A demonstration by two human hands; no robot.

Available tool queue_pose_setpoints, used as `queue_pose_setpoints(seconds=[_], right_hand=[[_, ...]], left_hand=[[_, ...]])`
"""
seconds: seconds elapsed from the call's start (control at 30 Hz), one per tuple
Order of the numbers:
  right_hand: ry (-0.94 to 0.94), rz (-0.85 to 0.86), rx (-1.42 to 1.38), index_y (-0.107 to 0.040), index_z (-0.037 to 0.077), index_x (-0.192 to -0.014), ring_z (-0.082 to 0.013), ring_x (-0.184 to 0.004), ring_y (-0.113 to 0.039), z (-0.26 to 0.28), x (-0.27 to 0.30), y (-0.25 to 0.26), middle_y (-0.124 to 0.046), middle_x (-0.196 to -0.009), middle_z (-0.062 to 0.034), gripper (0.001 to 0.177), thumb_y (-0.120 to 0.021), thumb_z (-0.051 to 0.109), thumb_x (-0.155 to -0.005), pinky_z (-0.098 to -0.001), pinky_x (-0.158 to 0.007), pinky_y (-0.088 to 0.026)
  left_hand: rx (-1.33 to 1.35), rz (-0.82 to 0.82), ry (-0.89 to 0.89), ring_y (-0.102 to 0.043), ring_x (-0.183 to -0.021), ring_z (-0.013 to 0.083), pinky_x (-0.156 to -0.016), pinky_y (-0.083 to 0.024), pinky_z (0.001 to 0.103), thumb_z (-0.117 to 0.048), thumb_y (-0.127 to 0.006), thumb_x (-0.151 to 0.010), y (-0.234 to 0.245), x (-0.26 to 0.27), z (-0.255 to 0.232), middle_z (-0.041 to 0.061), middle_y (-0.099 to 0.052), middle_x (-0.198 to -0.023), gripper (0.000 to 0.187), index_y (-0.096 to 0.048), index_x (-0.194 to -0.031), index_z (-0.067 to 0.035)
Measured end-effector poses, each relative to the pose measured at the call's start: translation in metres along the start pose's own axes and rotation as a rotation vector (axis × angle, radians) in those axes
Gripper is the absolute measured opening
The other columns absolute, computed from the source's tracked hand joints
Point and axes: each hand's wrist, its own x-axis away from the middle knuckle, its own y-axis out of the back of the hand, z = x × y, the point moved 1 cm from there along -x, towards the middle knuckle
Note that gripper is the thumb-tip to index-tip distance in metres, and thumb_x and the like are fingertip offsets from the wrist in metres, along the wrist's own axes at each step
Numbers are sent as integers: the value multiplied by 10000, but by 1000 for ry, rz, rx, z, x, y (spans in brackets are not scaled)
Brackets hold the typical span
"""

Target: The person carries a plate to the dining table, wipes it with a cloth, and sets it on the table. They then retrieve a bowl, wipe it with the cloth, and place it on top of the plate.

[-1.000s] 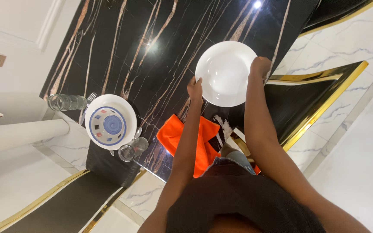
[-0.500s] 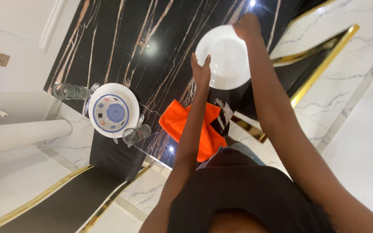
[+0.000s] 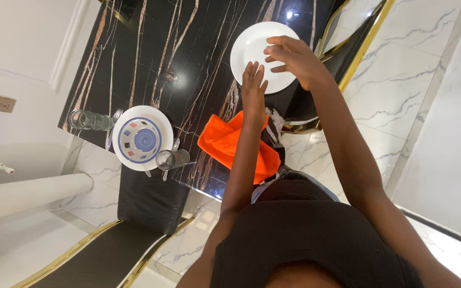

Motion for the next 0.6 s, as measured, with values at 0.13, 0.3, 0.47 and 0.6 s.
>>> queue_pose_setpoints(seconds=[0.13,0.3,0.47,0.6], right_hand=[[135,28,-638,-463,-46,-1461,-326,-1291,-611,12,79,0,-608,-1365,-238,589,-572,360,-1048,-464,-1083,-533],[245,-144,-907,-463,-49,-1466,-335,-1370,-561,-10,159,-6,-565,-1439,-248,676,-478,498,-1069,-466,-1184,-487],[351,-377,-1155,-453,-60,-1485,-338,-1443,-529,-45,228,-8,-539,-1486,-241,783,-409,602,-1069,-476,-1247,-445],[479,-583,-1287,-441,-60,-1514,-345,-1448,-528,-60,280,5,-549,-1496,-240,962,-419,719,-950,-479,-1277,-422]], left_hand=[[8,139,-187,-269,-1554,298,-1258,-263,436,-342,-524,-1038,-12,53,-18,183,-288,-1668,724,-240,-1620,-18],[267,291,-288,-267,-1583,312,-1294,-287,480,-374,-451,-1107,-36,109,-14,165,-229,-1709,680,-191,-1640,-42],[503,511,-275,-217,-1617,285,-1322,-254,466,-425,-362,-1129,-59,155,13,128,-171,-1745,673,-171,-1665,-66],[597,612,-15,-191,-1609,285,-1308,-250,483,-495,-293,-1121,-81,177,40,137,-162,-1738,697,-169,-1653,-62]])
